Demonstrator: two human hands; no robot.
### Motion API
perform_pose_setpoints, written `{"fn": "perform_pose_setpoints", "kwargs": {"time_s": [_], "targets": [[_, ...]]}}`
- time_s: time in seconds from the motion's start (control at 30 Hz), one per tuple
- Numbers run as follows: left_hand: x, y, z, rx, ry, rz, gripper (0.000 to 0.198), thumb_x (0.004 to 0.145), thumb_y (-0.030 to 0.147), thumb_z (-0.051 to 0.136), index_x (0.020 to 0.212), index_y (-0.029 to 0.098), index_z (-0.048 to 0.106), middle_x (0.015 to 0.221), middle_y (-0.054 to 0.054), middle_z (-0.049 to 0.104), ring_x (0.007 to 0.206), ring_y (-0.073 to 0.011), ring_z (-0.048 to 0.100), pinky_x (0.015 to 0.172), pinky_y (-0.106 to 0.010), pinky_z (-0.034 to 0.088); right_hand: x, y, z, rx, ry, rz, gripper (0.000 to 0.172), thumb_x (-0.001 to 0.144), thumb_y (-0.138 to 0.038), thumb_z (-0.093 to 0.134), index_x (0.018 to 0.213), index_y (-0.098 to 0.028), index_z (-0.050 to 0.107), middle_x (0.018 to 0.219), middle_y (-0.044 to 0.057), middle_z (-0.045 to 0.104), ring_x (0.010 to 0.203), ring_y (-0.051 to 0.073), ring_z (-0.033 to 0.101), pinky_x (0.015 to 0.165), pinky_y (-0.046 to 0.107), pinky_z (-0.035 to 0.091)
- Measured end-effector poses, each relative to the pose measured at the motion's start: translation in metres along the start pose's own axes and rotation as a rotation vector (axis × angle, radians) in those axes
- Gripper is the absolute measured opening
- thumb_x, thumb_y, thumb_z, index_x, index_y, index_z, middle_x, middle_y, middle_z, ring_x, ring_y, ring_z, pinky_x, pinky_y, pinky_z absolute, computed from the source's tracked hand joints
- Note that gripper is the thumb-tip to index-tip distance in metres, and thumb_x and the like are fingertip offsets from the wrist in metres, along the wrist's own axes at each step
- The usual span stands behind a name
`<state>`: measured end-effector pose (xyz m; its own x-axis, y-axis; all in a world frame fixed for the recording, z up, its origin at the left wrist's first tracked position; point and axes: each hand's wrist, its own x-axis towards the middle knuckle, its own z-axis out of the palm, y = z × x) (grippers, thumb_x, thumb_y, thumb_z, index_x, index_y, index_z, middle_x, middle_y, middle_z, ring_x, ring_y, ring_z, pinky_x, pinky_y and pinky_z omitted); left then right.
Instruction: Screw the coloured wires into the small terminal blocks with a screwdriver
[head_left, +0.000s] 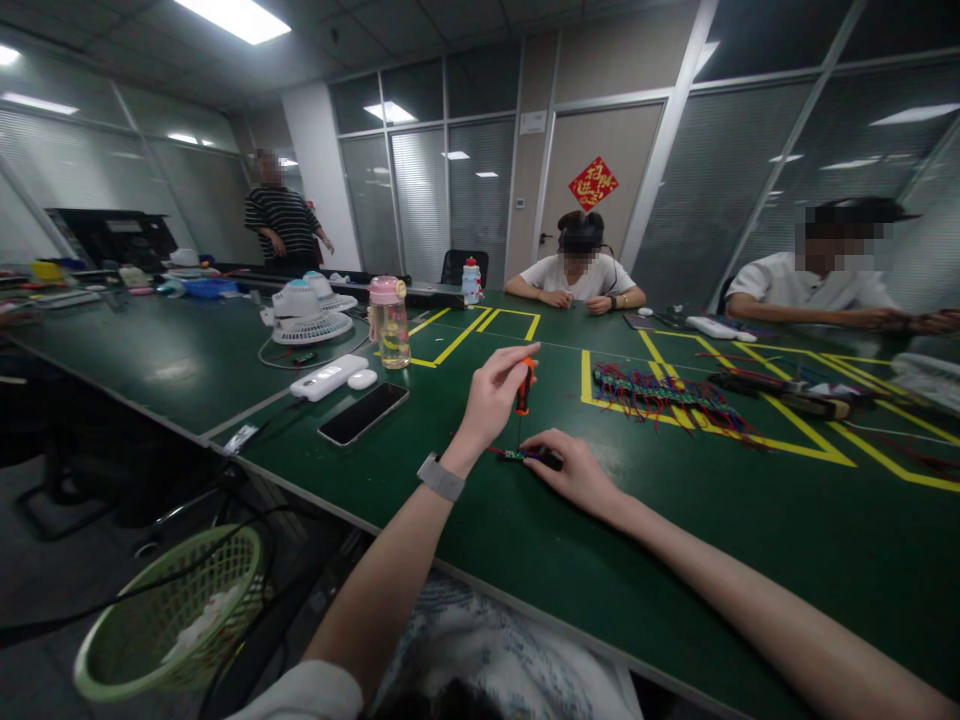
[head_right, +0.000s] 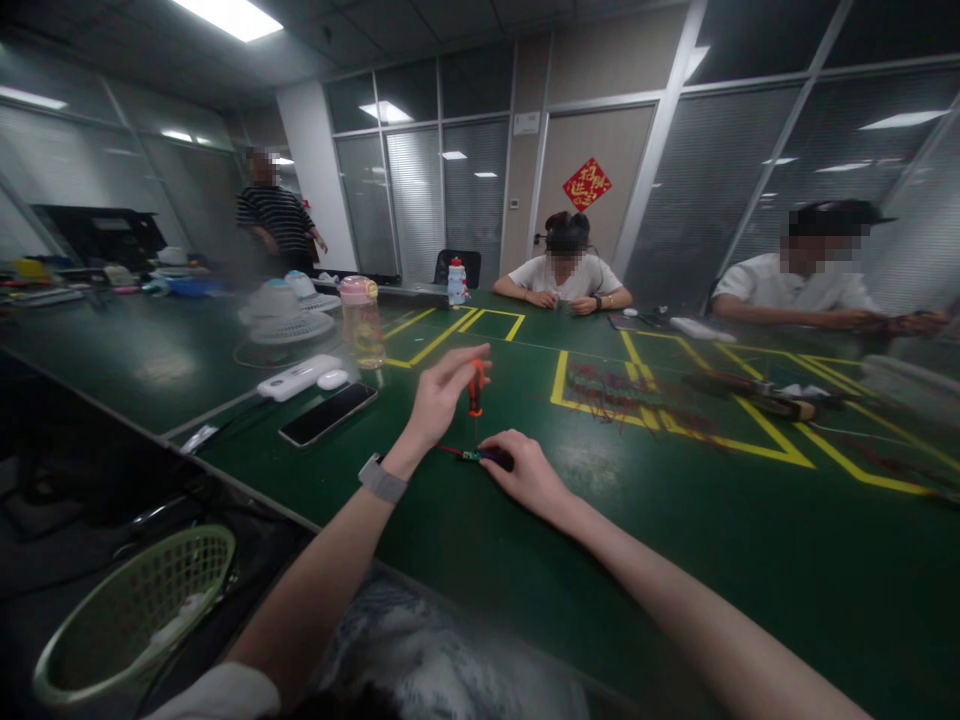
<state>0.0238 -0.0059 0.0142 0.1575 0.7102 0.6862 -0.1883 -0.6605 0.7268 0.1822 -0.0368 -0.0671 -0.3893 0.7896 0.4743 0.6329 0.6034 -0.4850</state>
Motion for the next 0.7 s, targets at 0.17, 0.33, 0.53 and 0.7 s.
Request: {"fn": "perform_pose_setpoints", "kwargs": {"time_s": [0.17, 0.33, 0.53, 0.7], "targets": [[-0.0006, -0.0023, 0.0, 0.093, 0.044, 0.018, 0.027, 0.079, 0.03, 0.063, 0.104, 0.019, 0.067, 0.098, -0.006, 0.06, 0.087, -0.0143, 0.06, 0.074, -0.025, 0.052, -0.002, -0.0014, -0.0005, -0.011, -0.005, -0.044, 0.012, 0.085, -0.02, 0.056, 0.092, -0.02, 0.066, 0.085, 0.004, 0.068, 0.077, 0.016, 0.061, 0.072, 0.029, 0.049], [0.0, -0.0025, -0.0004, 0.061, 0.014, -0.001, 0.028, 0.086, 0.03, 0.052, 0.109, 0.022, 0.065, 0.114, -0.007, 0.056, 0.095, -0.0153, 0.059, 0.076, -0.026, 0.052, -0.002, -0.0019, -0.0011, -0.02, -0.005, -0.05, 0.013, 0.085, -0.02, 0.056, 0.093, -0.02, 0.066, 0.085, 0.003, 0.068, 0.078, 0.016, 0.062, 0.072, 0.028, 0.049], [-0.0003, -0.0056, 0.0011, 0.092, 0.028, -0.022, 0.038, 0.076, 0.028, 0.067, 0.114, 0.022, 0.062, 0.097, -0.005, 0.061, 0.085, -0.0134, 0.06, 0.073, -0.025, 0.051, -0.002, 0.0004, -0.0002, -0.011, 0.007, -0.062, 0.014, 0.085, -0.019, 0.055, 0.092, -0.019, 0.067, 0.085, 0.004, 0.068, 0.08, 0.016, 0.062, 0.074, 0.028, 0.049], [0.0006, -0.0049, -0.0014, 0.137, 0.047, 0.016, 0.027, 0.084, 0.031, 0.056, 0.107, 0.023, 0.066, 0.115, -0.007, 0.055, 0.103, -0.0163, 0.056, 0.081, -0.025, 0.049, -0.0014, 0.0014, 0.0003, -0.016, 0.006, -0.067, 0.013, 0.085, -0.018, 0.055, 0.091, -0.02, 0.067, 0.086, 0.004, 0.068, 0.08, 0.016, 0.062, 0.074, 0.029, 0.05]]}}
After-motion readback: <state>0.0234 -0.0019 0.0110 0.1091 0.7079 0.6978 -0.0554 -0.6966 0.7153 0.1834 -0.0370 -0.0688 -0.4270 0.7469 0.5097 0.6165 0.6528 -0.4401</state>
